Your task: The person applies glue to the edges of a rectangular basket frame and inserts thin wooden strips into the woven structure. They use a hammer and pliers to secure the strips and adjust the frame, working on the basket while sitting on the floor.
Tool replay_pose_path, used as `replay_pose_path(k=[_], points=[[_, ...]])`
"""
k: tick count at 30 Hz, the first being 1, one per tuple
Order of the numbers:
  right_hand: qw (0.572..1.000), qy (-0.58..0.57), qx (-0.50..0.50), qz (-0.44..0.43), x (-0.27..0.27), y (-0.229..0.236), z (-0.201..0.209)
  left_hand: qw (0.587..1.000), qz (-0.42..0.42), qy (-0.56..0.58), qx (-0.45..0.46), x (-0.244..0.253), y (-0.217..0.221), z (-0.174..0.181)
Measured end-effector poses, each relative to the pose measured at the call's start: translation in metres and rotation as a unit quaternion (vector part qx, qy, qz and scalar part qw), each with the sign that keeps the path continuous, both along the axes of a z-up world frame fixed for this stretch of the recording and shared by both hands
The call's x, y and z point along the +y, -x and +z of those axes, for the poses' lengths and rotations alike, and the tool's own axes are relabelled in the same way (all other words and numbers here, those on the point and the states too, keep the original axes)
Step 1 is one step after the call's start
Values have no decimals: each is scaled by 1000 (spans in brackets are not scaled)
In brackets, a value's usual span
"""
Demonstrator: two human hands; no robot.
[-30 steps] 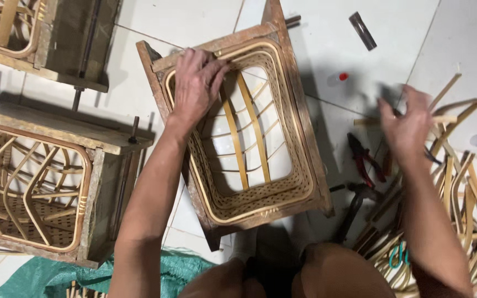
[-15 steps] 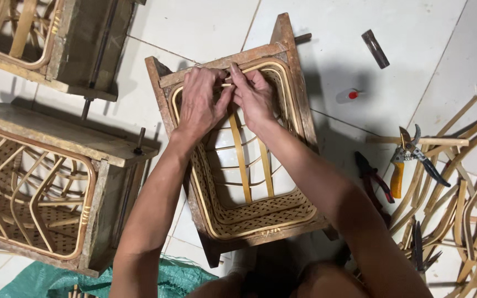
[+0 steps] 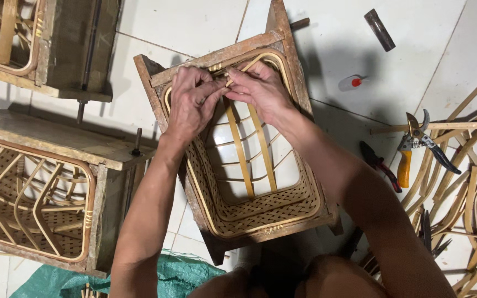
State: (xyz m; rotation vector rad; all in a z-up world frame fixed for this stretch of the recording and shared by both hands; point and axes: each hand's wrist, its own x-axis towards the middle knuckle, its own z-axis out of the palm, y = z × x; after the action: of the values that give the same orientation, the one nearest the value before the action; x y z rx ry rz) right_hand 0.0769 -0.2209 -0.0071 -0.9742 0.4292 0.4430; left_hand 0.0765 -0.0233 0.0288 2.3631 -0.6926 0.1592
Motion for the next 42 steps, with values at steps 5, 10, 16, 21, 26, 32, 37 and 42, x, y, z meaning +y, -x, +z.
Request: replay_pose_path(k=[5,10,16,21,26,32,37,42], points=[[1000,18,-8,17,-2,1,-2,1000,-3,11,5,-1,0,3],[999,29,-7,17,-3,-3,0,1000,-7,2,-2,1,-3,4],[997,67,-20,25,-5,-3,3,1000,-5,-13,4,-2,-4,3],[993,107,-41,6,-1,6,2,996,-34,-47,-72,-5,-10,0],[986,146,-49,-66,7,12,3,996,-71,-59,-11,-9,-24,0],[920,-44,106,-375,21,-1,-22,995,-76,-57,32,-5,-23,-8],[884,-61,150,-439,29,-25,-41,995,-80,-57,26,-6,-21,-7],[874,-51,141,-462,35,-29,-53,996,-71,-49,13,-2,-16,-4]])
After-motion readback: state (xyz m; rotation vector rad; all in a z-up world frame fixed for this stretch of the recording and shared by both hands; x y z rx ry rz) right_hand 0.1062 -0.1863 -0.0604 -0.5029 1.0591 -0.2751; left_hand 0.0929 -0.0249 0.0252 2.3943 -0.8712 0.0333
